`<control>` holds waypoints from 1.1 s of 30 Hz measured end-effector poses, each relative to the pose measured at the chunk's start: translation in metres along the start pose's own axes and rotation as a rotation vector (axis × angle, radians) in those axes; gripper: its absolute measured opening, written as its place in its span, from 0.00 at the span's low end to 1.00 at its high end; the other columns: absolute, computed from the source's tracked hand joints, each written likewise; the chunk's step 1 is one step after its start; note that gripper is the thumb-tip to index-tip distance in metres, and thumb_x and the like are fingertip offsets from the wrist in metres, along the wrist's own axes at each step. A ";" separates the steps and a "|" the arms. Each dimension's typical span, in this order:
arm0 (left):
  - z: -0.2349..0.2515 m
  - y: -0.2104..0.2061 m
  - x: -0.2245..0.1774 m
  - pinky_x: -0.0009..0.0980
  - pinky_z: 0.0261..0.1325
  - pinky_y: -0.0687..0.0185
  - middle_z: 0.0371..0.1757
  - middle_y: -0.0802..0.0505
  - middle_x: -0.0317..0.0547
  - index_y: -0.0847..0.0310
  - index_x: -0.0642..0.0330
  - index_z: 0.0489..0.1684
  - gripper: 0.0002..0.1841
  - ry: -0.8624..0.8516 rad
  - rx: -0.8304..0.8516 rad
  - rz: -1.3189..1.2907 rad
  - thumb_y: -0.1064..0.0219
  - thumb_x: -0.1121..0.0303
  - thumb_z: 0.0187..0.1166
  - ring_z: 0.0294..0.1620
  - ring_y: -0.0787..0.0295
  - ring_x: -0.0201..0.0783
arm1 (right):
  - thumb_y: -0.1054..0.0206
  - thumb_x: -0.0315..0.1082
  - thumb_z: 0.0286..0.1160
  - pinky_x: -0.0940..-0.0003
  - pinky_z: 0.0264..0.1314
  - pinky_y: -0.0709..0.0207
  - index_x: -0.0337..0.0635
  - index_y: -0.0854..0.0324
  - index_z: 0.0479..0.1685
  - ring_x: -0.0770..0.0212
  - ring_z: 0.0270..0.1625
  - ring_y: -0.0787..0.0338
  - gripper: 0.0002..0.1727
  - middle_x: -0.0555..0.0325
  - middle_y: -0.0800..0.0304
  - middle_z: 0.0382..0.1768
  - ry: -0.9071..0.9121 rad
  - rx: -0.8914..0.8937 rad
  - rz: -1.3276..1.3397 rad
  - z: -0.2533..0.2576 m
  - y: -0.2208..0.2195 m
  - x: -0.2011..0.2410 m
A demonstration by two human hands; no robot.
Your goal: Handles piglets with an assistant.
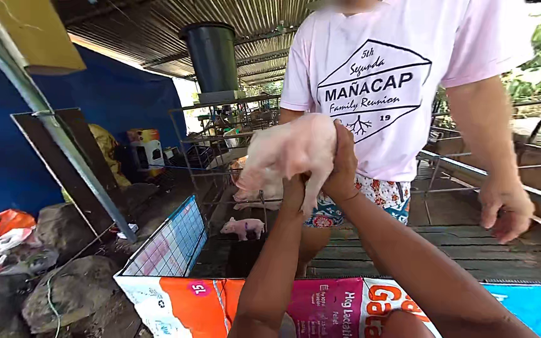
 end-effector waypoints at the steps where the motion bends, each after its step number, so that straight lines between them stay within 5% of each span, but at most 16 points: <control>1: 0.002 0.004 -0.011 0.25 0.53 0.20 0.40 0.13 0.47 0.19 0.74 0.53 0.12 -0.021 0.006 0.080 0.48 0.75 0.89 0.42 0.17 0.26 | 0.26 0.47 0.63 0.45 0.76 0.25 0.24 0.43 0.86 0.40 0.77 0.21 0.52 0.27 0.27 0.76 -0.033 -0.008 0.047 0.003 -0.003 0.002; 4: 0.009 0.010 -0.049 0.32 0.52 0.18 0.40 0.10 0.51 0.17 0.73 0.52 0.10 -0.109 0.013 0.213 0.42 0.75 0.87 0.42 0.15 0.32 | 0.20 0.52 0.56 0.45 0.79 0.28 0.19 0.51 0.87 0.41 0.77 0.21 0.63 0.25 0.28 0.77 -0.140 -0.056 0.175 0.011 -0.008 0.005; 5: 0.016 0.012 -0.060 0.31 0.50 0.16 0.40 0.10 0.44 0.18 0.66 0.52 0.10 -0.188 -0.011 0.169 0.43 0.71 0.87 0.42 0.14 0.29 | 0.19 0.55 0.56 0.50 0.85 0.33 0.19 0.53 0.87 0.44 0.81 0.25 0.66 0.26 0.31 0.79 -0.163 -0.066 0.266 0.019 -0.007 0.007; 6: 0.023 0.013 -0.071 0.34 0.56 0.15 0.47 0.10 0.41 0.20 0.59 0.58 0.12 -0.266 -0.032 0.134 0.42 0.65 0.87 0.49 0.14 0.29 | 0.18 0.59 0.57 0.56 0.87 0.35 0.20 0.53 0.88 0.50 0.82 0.26 0.67 0.30 0.30 0.80 -0.188 -0.090 0.384 0.029 -0.006 0.010; 7: 0.031 0.011 -0.081 0.45 0.73 0.24 0.65 0.14 0.47 0.23 0.57 0.69 0.19 -0.328 -0.012 0.095 0.41 0.58 0.87 0.66 0.19 0.37 | 0.18 0.61 0.58 0.65 0.86 0.32 0.23 0.52 0.88 0.61 0.79 0.23 0.66 0.39 0.26 0.78 -0.224 -0.106 0.516 0.040 -0.004 0.012; 9: 0.045 0.007 -0.104 0.51 0.82 0.30 0.79 0.24 0.52 0.34 0.55 0.82 0.30 -0.388 -0.021 0.127 0.40 0.48 0.86 0.78 0.27 0.44 | 0.18 0.58 0.61 0.69 0.74 0.22 0.27 0.42 0.83 0.70 0.65 0.14 0.57 0.49 0.15 0.65 -0.307 -0.091 0.677 0.060 -0.001 0.014; 10: 0.049 0.007 -0.118 0.48 0.82 0.29 0.80 0.25 0.55 0.36 0.58 0.83 0.32 -0.411 -0.034 0.148 0.39 0.49 0.85 0.79 0.27 0.44 | 0.19 0.54 0.63 0.67 0.70 0.19 0.26 0.37 0.79 0.69 0.60 0.12 0.51 0.49 0.12 0.59 -0.332 -0.075 0.722 0.071 0.001 0.015; 15: 0.063 0.009 -0.169 0.35 0.64 0.14 0.59 0.11 0.50 0.25 0.66 0.71 0.22 -0.498 0.096 0.115 0.37 0.60 0.87 0.59 0.13 0.35 | 0.28 0.62 0.72 0.65 0.87 0.33 0.25 0.53 0.90 0.63 0.81 0.25 0.59 0.40 0.29 0.81 -0.191 -0.072 0.738 0.109 0.016 0.016; 17: 0.066 0.005 -0.177 0.35 0.58 0.12 0.51 0.08 0.46 0.20 0.65 0.64 0.19 -0.467 0.152 0.122 0.39 0.59 0.88 0.51 0.10 0.34 | 0.32 0.62 0.77 0.66 0.82 0.28 0.27 0.48 0.88 0.65 0.75 0.20 0.54 0.45 0.22 0.75 -0.179 -0.080 0.771 0.117 0.023 0.013; 20: 0.071 -0.004 -0.178 0.31 0.41 0.13 0.34 0.11 0.39 0.17 0.60 0.50 0.21 -0.395 0.259 0.226 0.48 0.52 0.93 0.34 0.12 0.30 | 0.32 0.38 0.81 0.64 0.64 0.16 0.31 0.35 0.75 0.66 0.52 0.11 0.30 0.51 0.14 0.52 -0.218 -0.135 1.101 0.131 0.031 0.011; 22: 0.076 -0.021 -0.174 0.28 0.47 0.14 0.37 0.11 0.36 0.19 0.60 0.57 0.19 -0.381 0.412 0.256 0.49 0.54 0.93 0.38 0.13 0.27 | 0.31 0.35 0.80 0.61 0.63 0.15 0.30 0.33 0.72 0.64 0.52 0.10 0.27 0.49 0.13 0.51 -0.190 -0.172 1.121 0.134 0.043 0.005; 24: 0.070 -0.041 -0.175 0.27 0.59 0.15 0.47 0.10 0.36 0.23 0.59 0.69 0.20 -0.386 0.555 0.334 0.50 0.55 0.94 0.49 0.12 0.26 | 0.24 0.44 0.74 0.66 0.77 0.23 0.24 0.40 0.83 0.63 0.69 0.15 0.44 0.45 0.17 0.68 -0.127 -0.232 0.789 0.131 0.066 -0.002; 26: 0.068 -0.063 -0.180 0.33 0.64 0.19 0.54 0.11 0.39 0.22 0.56 0.70 0.24 -0.430 0.620 0.526 0.50 0.49 0.92 0.55 0.15 0.28 | 0.25 0.49 0.74 0.65 0.81 0.26 0.22 0.40 0.83 0.60 0.74 0.18 0.47 0.41 0.20 0.73 -0.085 -0.238 0.624 0.130 0.078 -0.010; 28: 0.072 -0.082 -0.183 0.40 0.56 0.18 0.47 0.10 0.42 0.16 0.57 0.59 0.25 -0.509 0.585 0.592 0.45 0.45 0.88 0.48 0.14 0.32 | 0.30 0.51 0.81 0.63 0.79 0.24 0.24 0.32 0.79 0.61 0.71 0.16 0.40 0.43 0.16 0.69 -0.067 -0.215 0.610 0.128 0.081 -0.021; 29: 0.071 -0.090 -0.186 0.38 0.63 0.18 0.52 0.09 0.43 0.16 0.60 0.61 0.24 -0.558 0.584 0.520 0.42 0.48 0.88 0.54 0.13 0.30 | 0.35 0.52 0.85 0.63 0.78 0.22 0.27 0.29 0.76 0.63 0.69 0.15 0.35 0.46 0.14 0.65 -0.083 -0.185 0.617 0.127 0.082 -0.025; 33: 0.062 -0.122 -0.177 0.27 0.81 0.28 0.76 0.20 0.53 0.45 0.74 0.85 0.33 -0.636 0.644 0.095 0.39 0.62 0.87 0.75 0.22 0.29 | 0.52 0.43 0.95 0.68 0.77 0.24 0.29 0.30 0.71 0.69 0.65 0.16 0.24 0.54 0.15 0.58 -0.021 -0.051 0.727 0.127 0.099 0.004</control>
Point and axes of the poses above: each hand's wrist, its own z-axis towards the middle knuckle, its own y-axis out of the back of the hand, x = y × z, the point moved 10 cm from there along z, towards the middle knuckle
